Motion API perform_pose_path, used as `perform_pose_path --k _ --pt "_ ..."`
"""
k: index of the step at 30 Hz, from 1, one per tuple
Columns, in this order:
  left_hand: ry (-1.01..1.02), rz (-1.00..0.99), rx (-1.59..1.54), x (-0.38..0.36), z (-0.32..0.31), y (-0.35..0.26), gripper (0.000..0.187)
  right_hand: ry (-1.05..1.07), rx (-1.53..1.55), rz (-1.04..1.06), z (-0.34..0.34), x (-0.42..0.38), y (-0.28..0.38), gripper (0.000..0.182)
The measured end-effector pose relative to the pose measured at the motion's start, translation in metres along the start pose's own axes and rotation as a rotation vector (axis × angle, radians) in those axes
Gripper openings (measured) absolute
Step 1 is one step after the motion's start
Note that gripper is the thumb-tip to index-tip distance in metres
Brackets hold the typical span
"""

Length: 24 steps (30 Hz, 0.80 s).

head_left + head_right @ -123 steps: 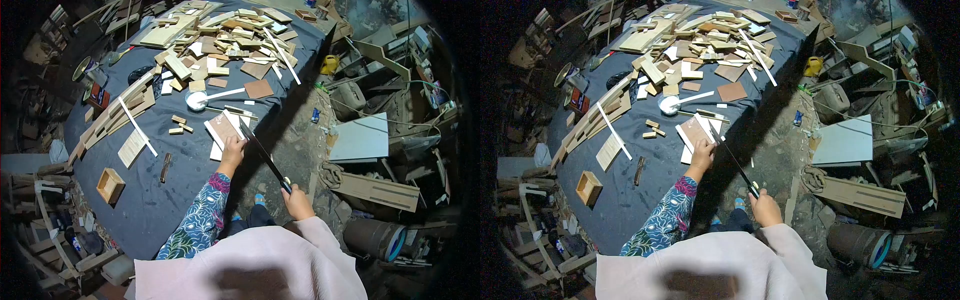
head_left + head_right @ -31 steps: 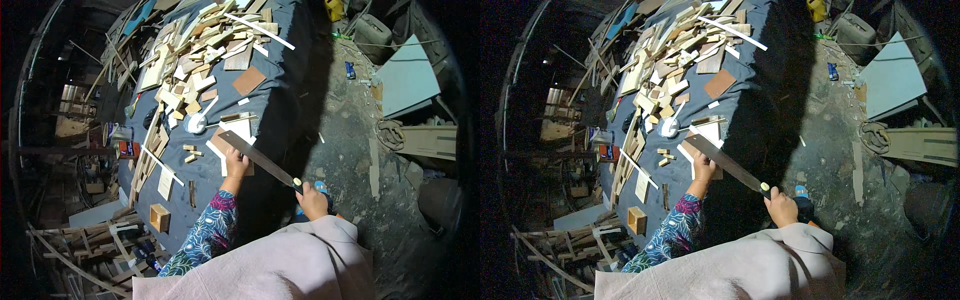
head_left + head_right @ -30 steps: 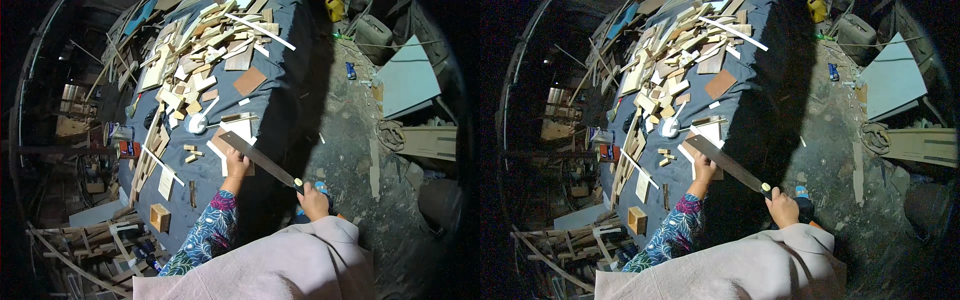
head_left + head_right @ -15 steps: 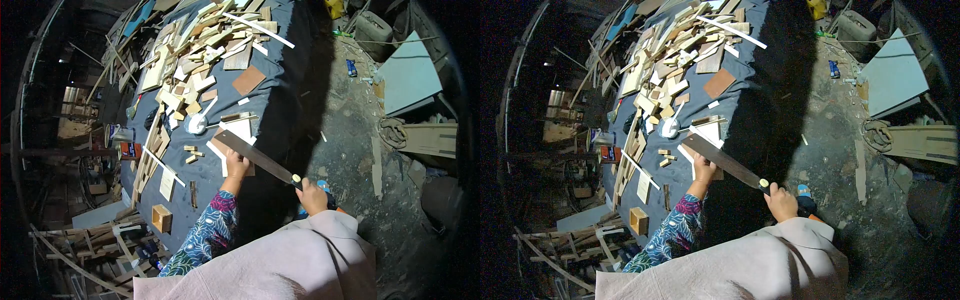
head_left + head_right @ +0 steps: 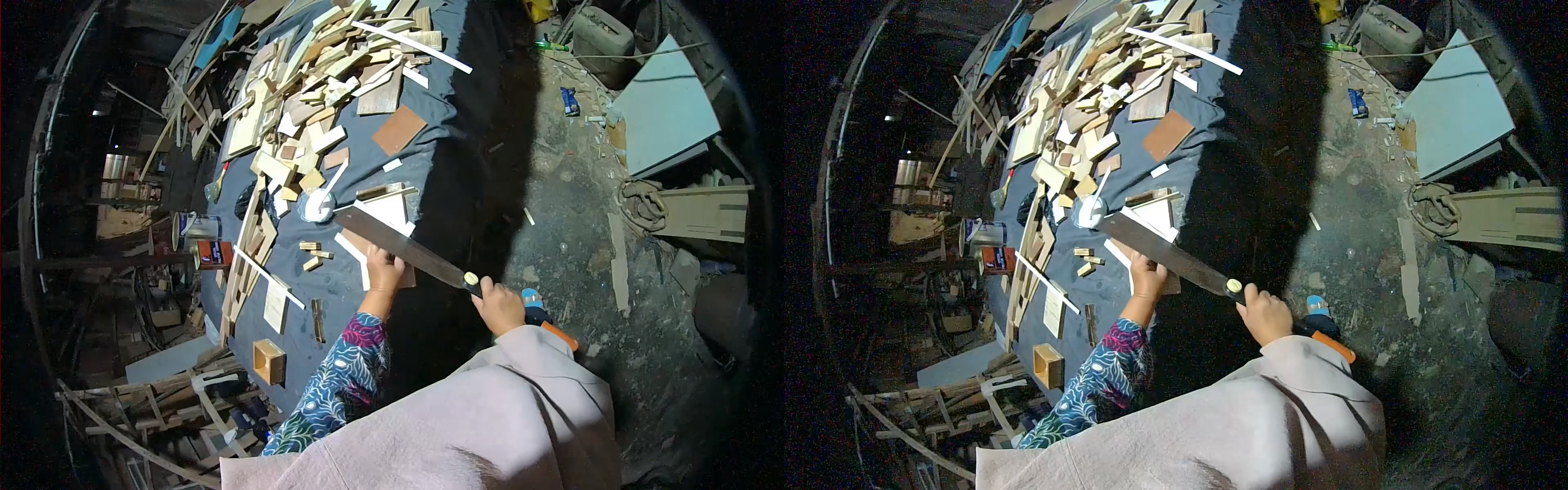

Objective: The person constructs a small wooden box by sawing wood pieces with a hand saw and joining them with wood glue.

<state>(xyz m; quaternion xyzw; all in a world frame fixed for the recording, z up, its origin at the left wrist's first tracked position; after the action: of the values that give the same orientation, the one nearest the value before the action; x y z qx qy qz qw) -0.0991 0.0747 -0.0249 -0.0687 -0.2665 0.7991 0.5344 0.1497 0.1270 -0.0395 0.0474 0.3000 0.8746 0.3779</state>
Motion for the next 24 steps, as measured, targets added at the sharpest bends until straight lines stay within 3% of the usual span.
perform_pose_path --k 22,24 --pt "-0.019 -0.008 0.085 0.000 0.003 -0.006 0.015 0.022 -0.014 -0.025 -0.007 0.008 -0.002 0.031" --pt "-0.022 -0.022 0.045 0.001 0.001 -0.009 0.014 -0.048 0.039 0.025 -0.010 0.019 0.006 0.033"
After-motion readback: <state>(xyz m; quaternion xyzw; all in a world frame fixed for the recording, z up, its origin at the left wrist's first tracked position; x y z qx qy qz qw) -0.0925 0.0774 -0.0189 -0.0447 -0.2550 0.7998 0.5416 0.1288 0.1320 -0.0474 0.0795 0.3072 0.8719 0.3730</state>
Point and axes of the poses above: each hand's wrist, its own x-axis towards the middle knuckle, its own z-axis out of the back of the hand, y = z × x, the point moved 3 cm from there along x, towards the middle knuckle, and after that the axes turned 9 degrees about y, right-handed, at the moved point
